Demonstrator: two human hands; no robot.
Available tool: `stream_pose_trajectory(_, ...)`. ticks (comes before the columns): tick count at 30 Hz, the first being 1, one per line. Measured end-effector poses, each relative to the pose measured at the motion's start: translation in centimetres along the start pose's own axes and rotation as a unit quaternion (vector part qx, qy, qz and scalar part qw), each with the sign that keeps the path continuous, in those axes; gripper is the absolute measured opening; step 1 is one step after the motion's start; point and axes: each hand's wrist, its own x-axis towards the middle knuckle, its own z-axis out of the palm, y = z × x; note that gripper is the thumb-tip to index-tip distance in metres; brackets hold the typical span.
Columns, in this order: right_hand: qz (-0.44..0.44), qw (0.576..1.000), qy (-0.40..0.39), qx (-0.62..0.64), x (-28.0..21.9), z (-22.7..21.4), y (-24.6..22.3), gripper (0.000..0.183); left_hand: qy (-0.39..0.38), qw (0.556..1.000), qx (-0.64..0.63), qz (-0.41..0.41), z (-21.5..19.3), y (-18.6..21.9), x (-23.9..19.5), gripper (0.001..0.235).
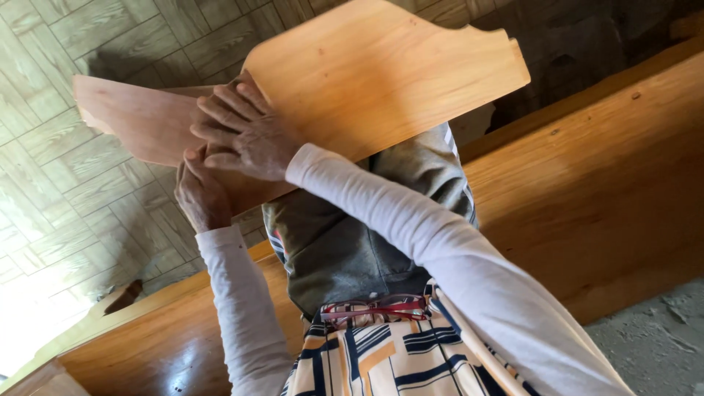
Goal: The person sits on the floor and sands a light-colored wooden board using a sanding block. They hold the board with one hand and rub the sanding block across the surface and edges with the other hand, occasionally flipping the board to work on different sides.
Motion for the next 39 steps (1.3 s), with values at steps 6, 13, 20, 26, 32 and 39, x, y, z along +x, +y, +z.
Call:
stream_pose_trajectory(6, -0.001, 0.997, 0.059, 0.042, -2.2, -7.2, 8.5, 0.038, 0.002, 0.999, 0.005, -0.033, 0.5, 1.2, 0.0, 0.055)
stream_pose_trajectory(13, 0.276, 0.945, 0.058, -0.167, -13.8, -10.7, 19.9, 0.061, 0.001, 1.0, -0.005, 0.007, 0.9, 2.1, 0.4, 0.053)
stream_pose_trajectory(20, 0.197, 0.881, 0.129, -0.41, -12.8, -15.1, 9.0, 0.072, -0.079, 0.988, 0.039, -0.126, 0.6, 1.5, 1.3, 0.055)
stream_pose_trajectory(26, -0.003, 0.965, 0.185, 0.188, -8.4, -10.3, -1.7, 0.073, -0.045, 0.983, -0.165, -0.073, -0.4, 2.0, 0.9, 0.064)
stream_pose_trajectory(32, -0.015, 0.967, 0.253, 0.035, -6.6, 1.4, -3.6, 0.069, -0.147, 0.979, -0.115, -0.08, -2.0, 2.7, 0.3, 0.063)
stream_pose_trajectory(39, 0.142, 0.97, -0.014, -0.198, -8.9, -14.3, 10.3, 0.057, -0.056, 0.998, 0.005, -0.002, 1.0, 0.6, -0.3, 0.036)
